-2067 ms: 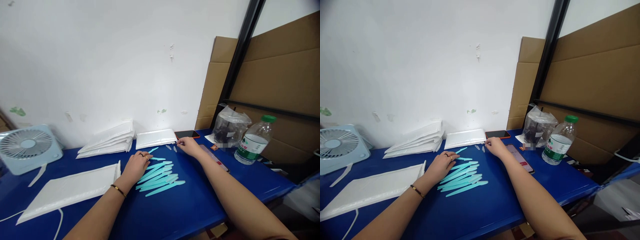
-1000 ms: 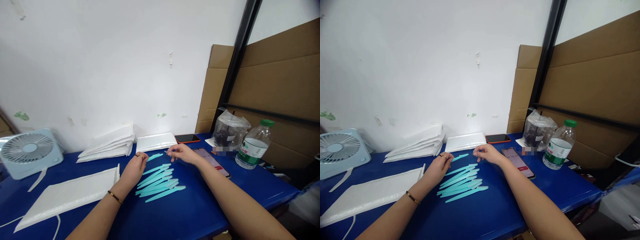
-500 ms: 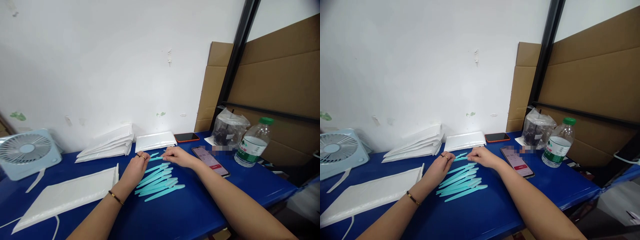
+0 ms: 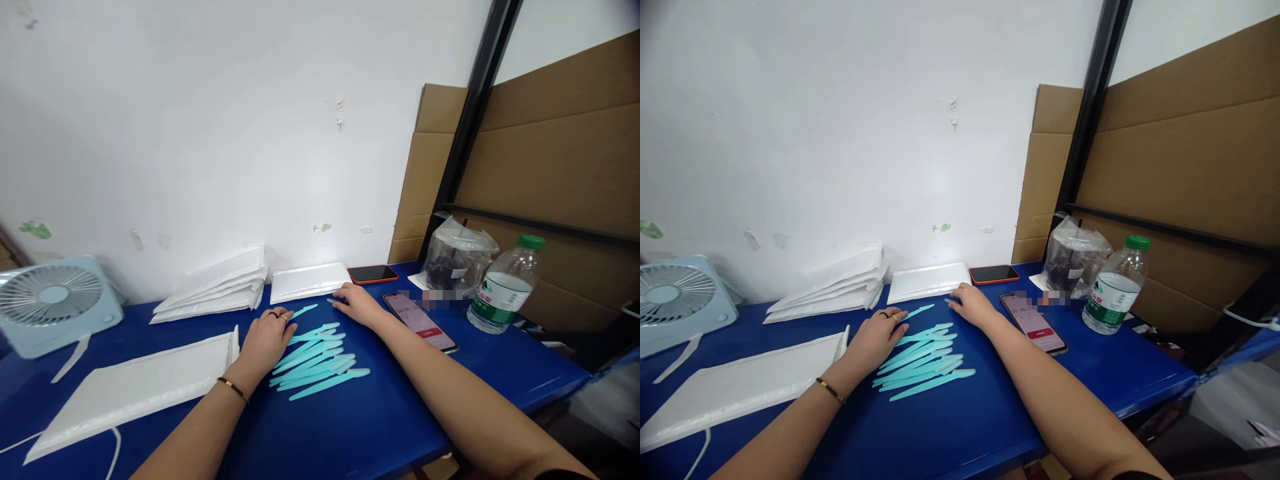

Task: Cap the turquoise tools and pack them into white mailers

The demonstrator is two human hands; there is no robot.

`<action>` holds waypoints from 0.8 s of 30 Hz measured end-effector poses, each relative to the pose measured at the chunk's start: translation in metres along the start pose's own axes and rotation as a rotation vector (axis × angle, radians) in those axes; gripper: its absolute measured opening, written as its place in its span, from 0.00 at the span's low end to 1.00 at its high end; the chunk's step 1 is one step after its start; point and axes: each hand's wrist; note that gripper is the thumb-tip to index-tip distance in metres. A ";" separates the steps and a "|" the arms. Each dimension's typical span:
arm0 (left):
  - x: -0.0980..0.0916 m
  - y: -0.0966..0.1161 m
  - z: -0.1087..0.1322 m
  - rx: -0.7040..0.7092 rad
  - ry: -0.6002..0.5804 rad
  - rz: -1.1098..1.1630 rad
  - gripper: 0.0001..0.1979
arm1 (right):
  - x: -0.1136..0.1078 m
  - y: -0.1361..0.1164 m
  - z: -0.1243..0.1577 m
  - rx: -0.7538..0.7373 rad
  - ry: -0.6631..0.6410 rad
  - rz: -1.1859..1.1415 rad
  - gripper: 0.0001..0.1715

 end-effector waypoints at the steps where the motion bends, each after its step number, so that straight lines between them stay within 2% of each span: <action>1: 0.001 0.000 0.000 0.004 -0.006 -0.009 0.20 | 0.002 -0.002 -0.001 -0.008 -0.024 0.024 0.12; 6: 0.000 0.004 0.000 0.074 -0.009 0.008 0.19 | 0.002 -0.012 -0.001 0.034 -0.085 0.096 0.11; 10: -0.001 0.004 0.000 0.101 0.002 0.035 0.19 | -0.011 -0.010 0.004 0.066 -0.077 -0.032 0.14; 13: -0.002 0.003 0.000 0.109 0.004 0.058 0.19 | -0.020 -0.005 0.007 -0.079 -0.087 -0.181 0.13; 15: -0.002 0.003 0.000 0.115 0.005 0.075 0.19 | -0.021 -0.001 0.007 -0.190 -0.171 -0.253 0.15; 17: -0.001 0.002 0.000 0.118 0.005 0.087 0.19 | -0.019 0.001 0.005 -0.221 -0.227 -0.270 0.12; 21: -0.001 0.002 -0.001 0.125 0.008 0.074 0.19 | -0.009 0.002 0.000 -0.155 -0.177 -0.250 0.10; 24: 0.000 0.002 -0.001 0.130 0.008 0.063 0.19 | -0.003 0.001 -0.003 -0.094 -0.196 -0.320 0.11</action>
Point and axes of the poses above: each hand's wrist, its own z-axis away from the middle knuckle, its own x-axis out of the palm, y = z × x, and after that the axes turned 12 degrees about -z, right-handed
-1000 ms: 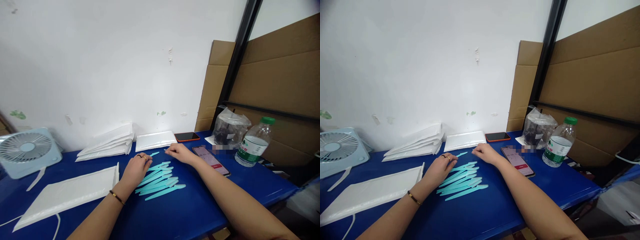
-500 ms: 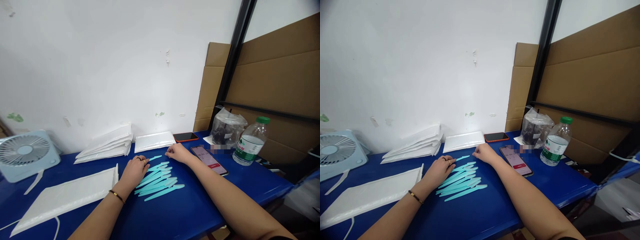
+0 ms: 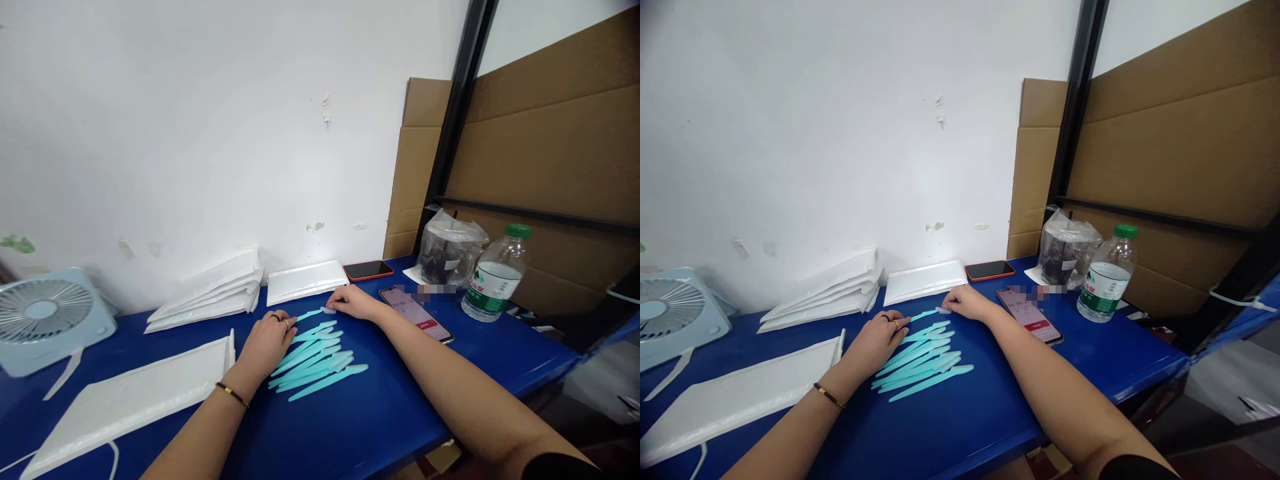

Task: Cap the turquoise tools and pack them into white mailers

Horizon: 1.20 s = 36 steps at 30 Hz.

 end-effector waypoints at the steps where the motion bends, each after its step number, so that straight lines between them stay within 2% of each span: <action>1: 0.000 0.000 0.000 0.002 -0.001 -0.002 0.19 | 0.001 0.000 -0.001 0.026 -0.002 -0.022 0.11; 6: 0.001 0.000 0.000 0.002 0.002 -0.010 0.19 | 0.005 -0.009 0.000 0.053 0.095 -0.002 0.10; 9: 0.000 0.000 0.001 -0.001 -0.005 -0.003 0.19 | 0.004 -0.013 0.004 -0.031 0.011 -0.034 0.13; 12: 0.000 -0.001 0.001 -0.001 -0.010 0.011 0.19 | 0.001 -0.011 0.008 -0.079 -0.063 0.004 0.10; 17: 0.002 -0.004 0.000 0.040 -0.020 0.082 0.21 | -0.003 -0.004 0.008 0.014 0.078 0.117 0.07; 23: 0.002 0.000 0.000 0.104 -0.059 0.139 0.21 | 0.010 -0.012 -0.001 -0.071 0.035 0.023 0.07; 31: 0.003 0.000 0.001 0.086 -0.069 0.140 0.22 | -0.010 -0.003 0.015 0.106 0.009 -0.001 0.09; 36: 0.004 0.001 0.002 0.097 -0.075 0.152 0.24 | 0.007 -0.009 0.009 0.016 0.020 -0.012 0.09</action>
Point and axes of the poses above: each hand's wrist, its own z-axis away from the middle knuckle, its own x-axis out of the palm, y = z × x, and after that the axes turned 12 degrees about -z, right-handed
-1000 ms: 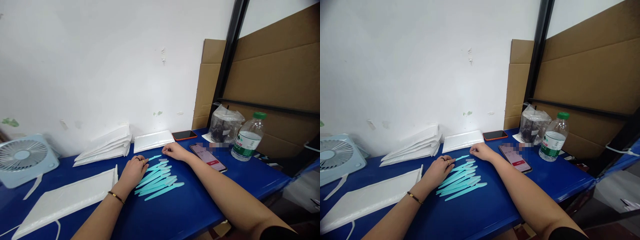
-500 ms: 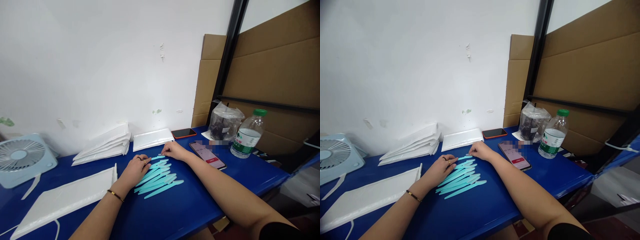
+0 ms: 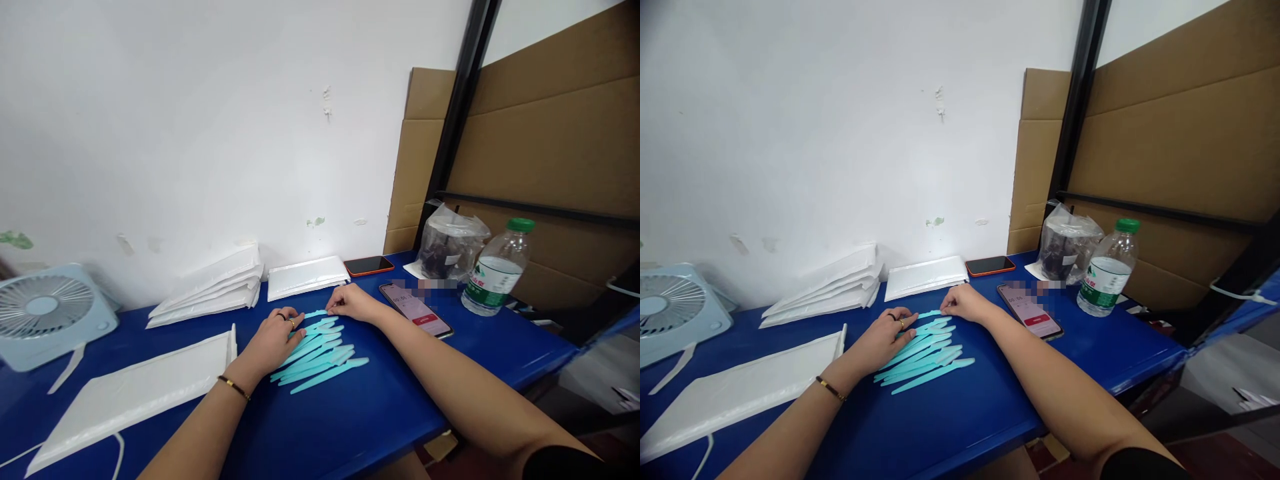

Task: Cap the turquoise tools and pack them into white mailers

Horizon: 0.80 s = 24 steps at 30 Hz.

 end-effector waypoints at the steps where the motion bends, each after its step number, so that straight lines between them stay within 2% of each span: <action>1: -0.001 0.000 0.000 0.004 -0.002 0.009 0.25 | 0.005 -0.001 -0.003 -0.015 0.012 0.002 0.08; 4: -0.005 0.000 0.002 -0.002 -0.029 0.043 0.29 | 0.011 -0.006 -0.007 -0.022 0.023 0.001 0.08; 6: -0.009 0.002 0.005 -0.015 -0.084 0.056 0.36 | 0.008 -0.013 -0.004 0.017 -0.017 -0.013 0.13; 8: -0.013 0.007 0.008 -0.021 -0.151 0.038 0.47 | 0.002 -0.023 0.004 0.054 -0.111 -0.008 0.26; 10: -0.017 0.015 0.013 -0.029 -0.187 -0.008 0.55 | 0.000 -0.036 0.016 0.061 -0.217 0.054 0.47; 12: -0.019 0.026 0.018 -0.027 -0.188 -0.044 0.55 | 0.002 -0.048 0.030 0.031 -0.270 0.159 0.60; 13: -0.019 0.032 0.020 -0.015 -0.178 -0.055 0.51 | 0.006 -0.053 0.037 0.007 -0.269 0.207 0.62; 15: -0.019 0.045 0.025 0.026 -0.145 -0.077 0.38 | 0.015 -0.062 0.051 -0.063 -0.247 0.267 0.53; 18: -0.016 0.066 0.029 0.062 -0.096 -0.144 0.17 | 0.030 -0.071 0.067 -0.180 -0.203 0.307 0.26; 20: -0.015 0.079 0.031 0.042 -0.107 -0.190 0.13 | 0.038 -0.075 0.074 -0.209 -0.175 0.359 0.15; 24: -0.014 0.094 0.033 -0.011 -0.139 -0.203 0.11 | 0.046 -0.081 0.075 -0.113 -0.219 0.487 0.12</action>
Point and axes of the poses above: each hand's wrist, its own z-axis away from the middle knuckle, its own x-axis out of the palm, y = z × x, and after that the axes turned 12 degrees about -z, right-handed
